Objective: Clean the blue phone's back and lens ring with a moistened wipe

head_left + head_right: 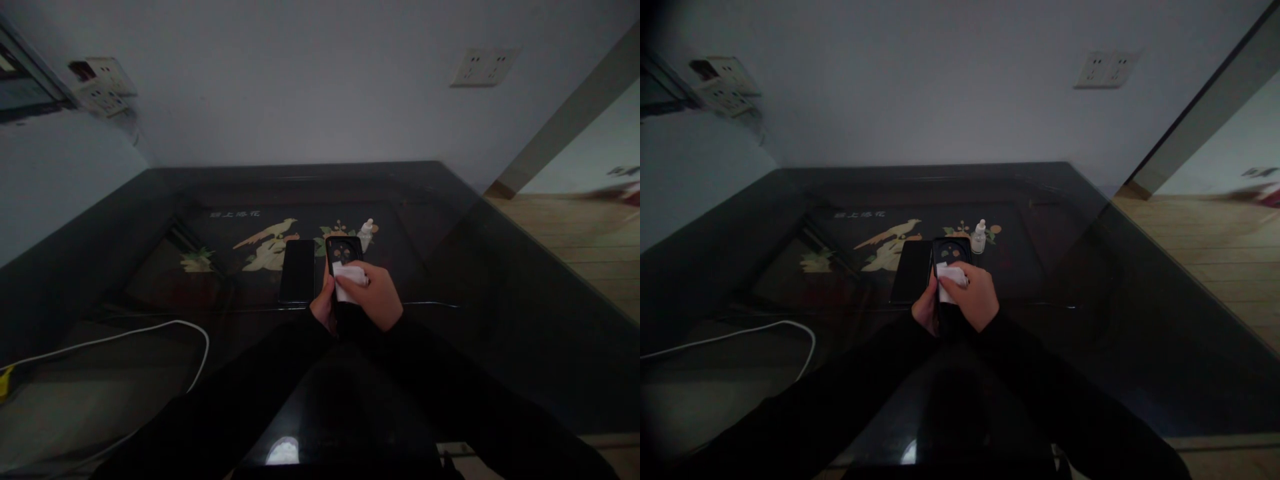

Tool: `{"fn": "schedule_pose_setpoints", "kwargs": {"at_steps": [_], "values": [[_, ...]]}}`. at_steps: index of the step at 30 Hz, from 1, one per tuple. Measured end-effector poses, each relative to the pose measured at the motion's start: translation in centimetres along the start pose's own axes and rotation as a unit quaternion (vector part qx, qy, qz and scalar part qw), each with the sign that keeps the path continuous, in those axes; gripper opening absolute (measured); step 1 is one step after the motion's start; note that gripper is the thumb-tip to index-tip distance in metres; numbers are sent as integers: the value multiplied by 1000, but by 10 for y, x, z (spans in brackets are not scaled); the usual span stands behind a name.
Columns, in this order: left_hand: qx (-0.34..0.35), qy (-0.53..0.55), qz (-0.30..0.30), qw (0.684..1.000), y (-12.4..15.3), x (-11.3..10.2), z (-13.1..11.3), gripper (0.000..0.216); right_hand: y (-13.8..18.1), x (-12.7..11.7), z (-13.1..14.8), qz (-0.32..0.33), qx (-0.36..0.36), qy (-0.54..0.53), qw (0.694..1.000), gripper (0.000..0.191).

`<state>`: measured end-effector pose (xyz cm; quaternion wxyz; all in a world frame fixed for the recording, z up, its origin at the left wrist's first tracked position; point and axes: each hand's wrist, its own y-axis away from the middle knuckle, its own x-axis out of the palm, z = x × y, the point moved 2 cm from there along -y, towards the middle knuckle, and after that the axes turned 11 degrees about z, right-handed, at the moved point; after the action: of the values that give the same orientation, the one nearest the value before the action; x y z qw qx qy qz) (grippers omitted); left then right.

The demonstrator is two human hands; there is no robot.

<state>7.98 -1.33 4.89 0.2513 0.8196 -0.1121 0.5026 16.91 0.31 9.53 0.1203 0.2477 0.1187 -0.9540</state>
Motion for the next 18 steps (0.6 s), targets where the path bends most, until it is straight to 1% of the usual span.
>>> {"fn": "schedule_pose_setpoints", "kwargs": {"at_steps": [2, 4, 8, 10, 13, 15, 17, 18], "values": [[-28, 9, -9, 1000, -1, 1, -1, 61, 8, 3, -2, 30, 3, -3, 1000, 14], [-49, 8, -15, 999, 0, 3, 0, 64, 9, 3, -5, 33, 10, -13, 999, 14], [-12, -8, -7, 1000, 2, 6, 0, 58, 0, 0, -8, -7, 10, -21, 1000, 17], [-11, -10, -4, 1000, 2, 6, 0, 59, 2, 1, -10, -2, 7, -25, 1000, 17], [-23, -9, 17, 1000, 1, 3, -2, 62, 18, 7, -11, 30, 3, -23, 999, 14], [-51, -10, 40, 998, 0, 0, -2, 66, 29, 9, -13, 45, 6, -20, 999, 12], [-70, -10, 56, 996, -1, -2, -1, 68, 34, 9, -13, 45, 8, -18, 999, 12], [-68, -10, 59, 996, -1, -3, 0, 67, 34, 9, -12, 42, 8, -15, 999, 12]]}}
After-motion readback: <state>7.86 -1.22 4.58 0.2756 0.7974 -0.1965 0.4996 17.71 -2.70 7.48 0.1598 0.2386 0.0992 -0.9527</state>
